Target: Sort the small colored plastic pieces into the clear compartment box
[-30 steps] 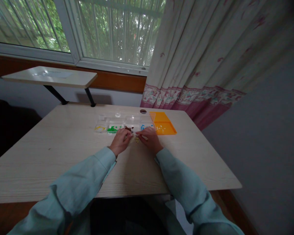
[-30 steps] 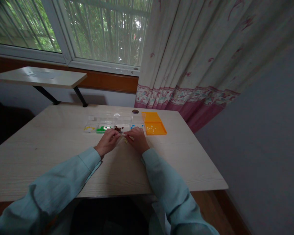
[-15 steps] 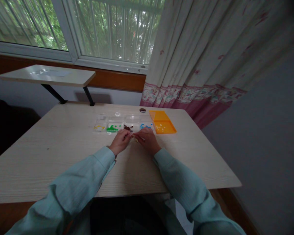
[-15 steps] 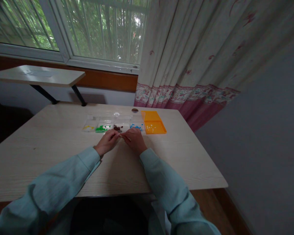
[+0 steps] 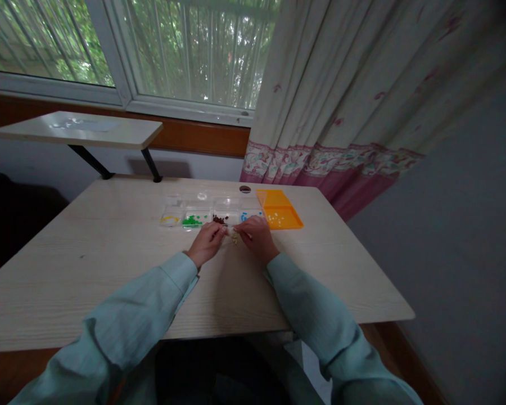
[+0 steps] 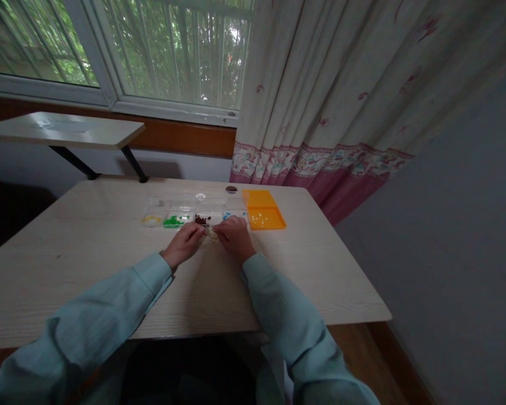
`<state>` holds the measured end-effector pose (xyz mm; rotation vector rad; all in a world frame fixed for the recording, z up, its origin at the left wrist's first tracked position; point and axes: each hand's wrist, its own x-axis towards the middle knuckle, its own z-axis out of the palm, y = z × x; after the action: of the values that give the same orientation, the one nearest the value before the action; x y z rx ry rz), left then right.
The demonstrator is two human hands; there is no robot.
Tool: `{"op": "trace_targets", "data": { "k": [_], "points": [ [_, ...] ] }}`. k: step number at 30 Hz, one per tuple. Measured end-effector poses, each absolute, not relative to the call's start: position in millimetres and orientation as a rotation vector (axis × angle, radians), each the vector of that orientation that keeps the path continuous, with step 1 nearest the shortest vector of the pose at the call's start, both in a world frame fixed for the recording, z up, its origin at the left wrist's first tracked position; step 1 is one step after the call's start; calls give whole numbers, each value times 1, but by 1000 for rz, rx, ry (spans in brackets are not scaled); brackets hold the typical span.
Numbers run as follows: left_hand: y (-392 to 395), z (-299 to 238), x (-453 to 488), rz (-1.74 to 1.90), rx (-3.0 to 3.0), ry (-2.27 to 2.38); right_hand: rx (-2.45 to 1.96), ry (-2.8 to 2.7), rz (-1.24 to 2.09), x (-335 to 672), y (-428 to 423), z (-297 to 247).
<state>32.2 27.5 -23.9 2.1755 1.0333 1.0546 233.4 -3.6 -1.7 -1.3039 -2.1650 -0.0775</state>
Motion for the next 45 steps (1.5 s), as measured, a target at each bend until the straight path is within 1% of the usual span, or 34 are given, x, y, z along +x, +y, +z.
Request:
{"op": "trace_targets", "data": {
  "k": [4,11,14,22,37,45],
  "points": [
    [28,-25,32,1045,2174,1036,-1485,-2051,-152,256,5,2],
    [29,-28,33,1041,2192,1056,-2037,-1801,-211,313,12,8],
    [29,-28,33,1039,2198,1050,-2164,-1702,-239,327,10,7],
    [28,-24,33,1012,2199,1049,-2231,-1723,-226,338,11,5],
    [27,-25,33,1010,2206,1047,-2218,-1808,-160,341,8,1],
    [29,-28,32,999,2205,1048,-2155,-1676,-216,334,8,10]
  ]
}}
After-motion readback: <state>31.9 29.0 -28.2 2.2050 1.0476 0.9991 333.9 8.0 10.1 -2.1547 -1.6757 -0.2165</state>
